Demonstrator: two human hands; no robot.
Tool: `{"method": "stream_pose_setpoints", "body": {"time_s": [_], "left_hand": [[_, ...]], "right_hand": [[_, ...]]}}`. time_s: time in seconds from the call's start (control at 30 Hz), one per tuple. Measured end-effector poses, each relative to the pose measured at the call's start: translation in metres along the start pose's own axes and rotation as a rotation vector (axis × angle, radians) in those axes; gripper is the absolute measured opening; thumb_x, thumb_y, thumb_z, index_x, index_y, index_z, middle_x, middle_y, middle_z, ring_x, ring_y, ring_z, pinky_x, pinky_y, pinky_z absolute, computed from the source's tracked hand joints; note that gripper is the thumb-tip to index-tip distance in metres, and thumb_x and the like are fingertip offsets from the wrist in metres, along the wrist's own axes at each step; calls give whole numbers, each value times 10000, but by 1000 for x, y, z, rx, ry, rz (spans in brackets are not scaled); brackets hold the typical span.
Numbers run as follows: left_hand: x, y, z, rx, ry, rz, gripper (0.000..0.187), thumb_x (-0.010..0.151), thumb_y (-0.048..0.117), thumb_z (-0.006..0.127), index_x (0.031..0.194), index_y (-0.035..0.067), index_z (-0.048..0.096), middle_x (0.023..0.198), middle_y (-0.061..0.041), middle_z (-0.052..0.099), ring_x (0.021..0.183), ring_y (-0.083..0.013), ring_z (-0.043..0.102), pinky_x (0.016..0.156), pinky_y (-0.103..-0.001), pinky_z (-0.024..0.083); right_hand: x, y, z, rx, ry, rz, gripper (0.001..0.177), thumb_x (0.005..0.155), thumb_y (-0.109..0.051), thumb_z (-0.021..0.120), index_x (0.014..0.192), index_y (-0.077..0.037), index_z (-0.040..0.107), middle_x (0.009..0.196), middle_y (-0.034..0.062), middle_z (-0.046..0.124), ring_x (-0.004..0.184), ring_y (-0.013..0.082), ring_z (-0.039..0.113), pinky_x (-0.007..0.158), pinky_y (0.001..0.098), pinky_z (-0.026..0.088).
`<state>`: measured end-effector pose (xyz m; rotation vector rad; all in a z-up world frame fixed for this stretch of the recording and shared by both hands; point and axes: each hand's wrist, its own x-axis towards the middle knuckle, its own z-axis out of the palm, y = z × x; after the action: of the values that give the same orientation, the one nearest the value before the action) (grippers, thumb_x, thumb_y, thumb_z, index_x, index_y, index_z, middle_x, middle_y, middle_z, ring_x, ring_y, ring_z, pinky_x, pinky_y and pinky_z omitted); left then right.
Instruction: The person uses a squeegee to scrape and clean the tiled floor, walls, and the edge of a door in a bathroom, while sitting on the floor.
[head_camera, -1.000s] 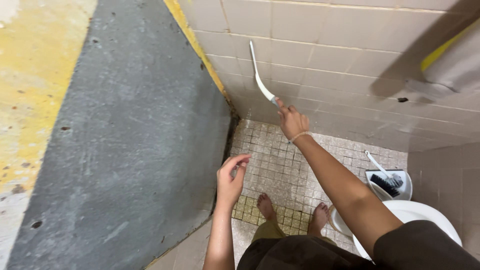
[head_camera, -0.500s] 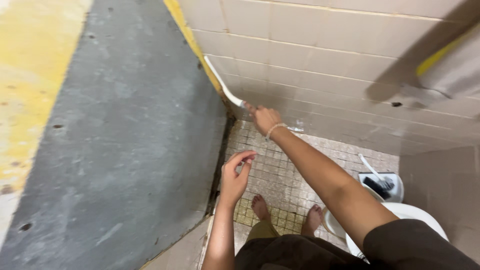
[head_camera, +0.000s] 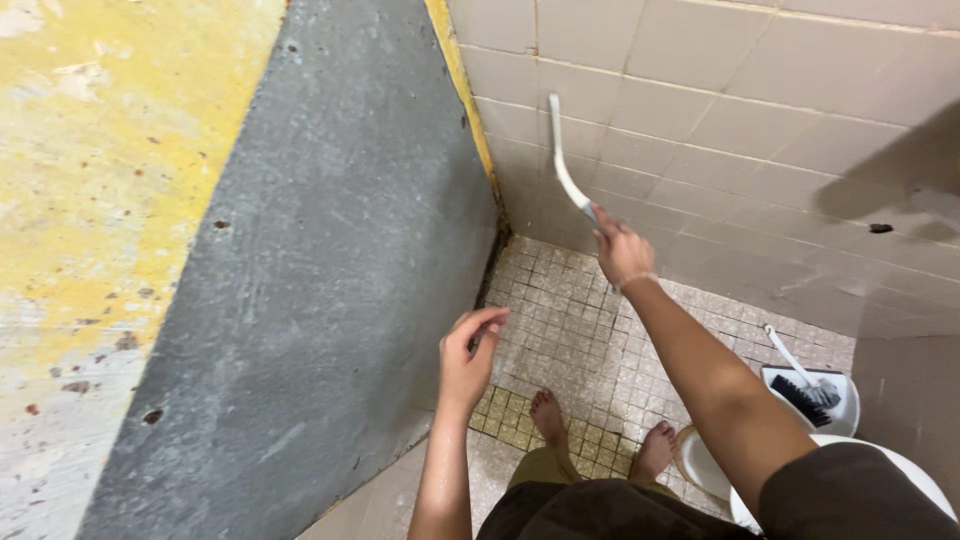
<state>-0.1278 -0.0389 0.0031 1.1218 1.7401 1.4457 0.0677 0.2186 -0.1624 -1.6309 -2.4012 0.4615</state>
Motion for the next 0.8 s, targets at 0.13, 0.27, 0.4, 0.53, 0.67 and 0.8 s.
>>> {"method": "stream_pose_setpoints", "body": {"time_s": [0.13,0.27,0.4,0.53,0.67,0.8], "left_hand": [[-4,-6,-8,11,26,12,227,925,-2,615,1098,42,755,991,-78,761,897,-151,708,806,-267,537],[-4,-11,-12,18,20,-18,231,922,7,624,1102,46,763,977,-76,766,856,-153,687,790,-270,534],[0,-10,-14,12,17,26,229,928,7,611,1104,42,754,1012,-76,765,905,-147,705,811,-270,534],[4,-10,-16,26,19,0,227,927,17,622,1100,51,765,996,-79,768,888,-153,701,793,-270,530],[7,-10,-17,2,22,13,234,932,20,610,1105,57,763,1004,-71,766,924,-145,723,798,-269,539],[7,-9,-18,31,28,-18,225,941,19,614,1102,52,767,985,-75,761,892,-152,696,788,-275,533]], "right_hand": [[-22,-10,1,-17,18,-35,568,1036,-340,535,1585,-395,397,1146,118,721,810,377,721,699,507,588],[-2,-47,-6,-12,-148,-103,507,1042,-341,476,1539,-397,389,1226,115,687,754,300,744,606,437,615],[32,-83,2,-37,-116,-153,493,1072,-352,480,1558,-401,413,1199,143,696,803,316,729,656,442,601],[52,-79,13,17,-2,-145,512,1055,-334,536,1558,-393,459,1175,145,718,899,335,719,751,473,589],[33,-61,34,119,-77,57,489,1038,-352,538,1514,-435,468,1183,150,702,827,333,725,695,472,597],[-6,-26,60,272,70,75,536,1003,-298,582,1528,-354,492,1099,168,729,778,317,742,692,429,620]]}}
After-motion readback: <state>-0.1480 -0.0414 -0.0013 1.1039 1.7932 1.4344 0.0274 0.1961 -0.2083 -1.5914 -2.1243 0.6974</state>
